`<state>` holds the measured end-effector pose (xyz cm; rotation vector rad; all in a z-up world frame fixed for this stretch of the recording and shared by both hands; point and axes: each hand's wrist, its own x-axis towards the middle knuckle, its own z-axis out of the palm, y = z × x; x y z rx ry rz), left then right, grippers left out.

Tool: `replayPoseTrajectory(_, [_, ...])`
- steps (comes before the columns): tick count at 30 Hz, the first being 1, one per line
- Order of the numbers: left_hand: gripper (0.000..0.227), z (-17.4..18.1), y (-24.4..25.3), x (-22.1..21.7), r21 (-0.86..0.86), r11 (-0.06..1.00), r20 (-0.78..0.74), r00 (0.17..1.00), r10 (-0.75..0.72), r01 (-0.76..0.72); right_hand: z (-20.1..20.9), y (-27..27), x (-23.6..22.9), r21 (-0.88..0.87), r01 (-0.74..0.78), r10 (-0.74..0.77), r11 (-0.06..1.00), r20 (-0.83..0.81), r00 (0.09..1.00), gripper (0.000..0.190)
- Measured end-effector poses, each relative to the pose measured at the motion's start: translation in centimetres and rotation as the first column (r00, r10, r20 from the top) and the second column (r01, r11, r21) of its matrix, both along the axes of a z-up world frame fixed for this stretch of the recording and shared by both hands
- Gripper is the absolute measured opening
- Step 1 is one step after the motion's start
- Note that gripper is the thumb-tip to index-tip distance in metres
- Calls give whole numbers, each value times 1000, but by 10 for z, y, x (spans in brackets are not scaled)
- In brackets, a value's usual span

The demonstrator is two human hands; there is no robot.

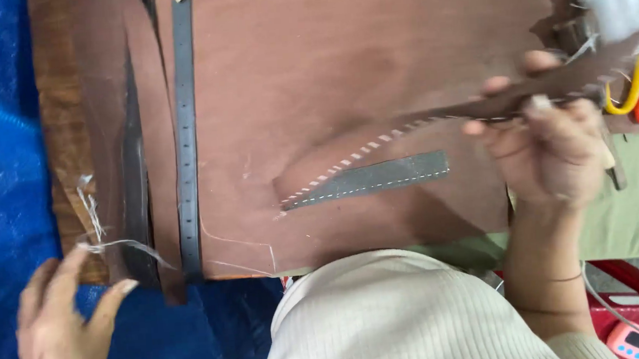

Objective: Measuring a leather strap with a ruler, marking it with a pen, and then using a stitching tool to prepare the leather.

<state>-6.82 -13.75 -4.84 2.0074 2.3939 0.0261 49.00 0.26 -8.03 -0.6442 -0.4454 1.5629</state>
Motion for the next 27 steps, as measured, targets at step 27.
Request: replayPoseTrajectory(27, [18,-43,131,194,-245,796,888,458,-45,554,28,-14,-78,10,4,-9,1000,533,846,20])
